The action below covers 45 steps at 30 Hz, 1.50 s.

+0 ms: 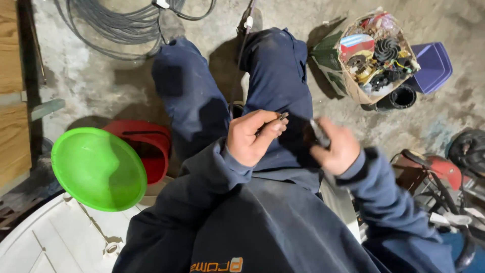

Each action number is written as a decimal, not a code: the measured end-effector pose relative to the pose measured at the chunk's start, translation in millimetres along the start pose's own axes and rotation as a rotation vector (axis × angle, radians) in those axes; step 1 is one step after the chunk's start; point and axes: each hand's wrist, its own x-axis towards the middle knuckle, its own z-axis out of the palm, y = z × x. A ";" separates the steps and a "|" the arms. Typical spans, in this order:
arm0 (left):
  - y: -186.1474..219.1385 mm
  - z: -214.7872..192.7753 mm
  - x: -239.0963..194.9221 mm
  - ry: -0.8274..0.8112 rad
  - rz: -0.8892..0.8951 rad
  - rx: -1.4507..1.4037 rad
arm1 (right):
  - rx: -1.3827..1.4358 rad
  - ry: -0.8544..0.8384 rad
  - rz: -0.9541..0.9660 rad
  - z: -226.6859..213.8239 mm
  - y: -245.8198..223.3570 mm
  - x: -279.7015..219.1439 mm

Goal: Dismantling and repairing an electrical power plug using a screwdriver and pliers on the workshop floor.

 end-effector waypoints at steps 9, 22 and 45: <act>10.9 9.5 10.5 0.156 0.267 0.428 | -0.324 -0.019 -0.237 -47.6 -60.5 37.0; 10.2 11.0 4.6 0.175 0.243 0.420 | -0.284 -0.087 -0.258 -48.7 -67.7 37.1; 12.1 14.2 3.8 0.177 0.177 0.369 | -0.439 0.048 -0.328 -45.9 -72.3 39.2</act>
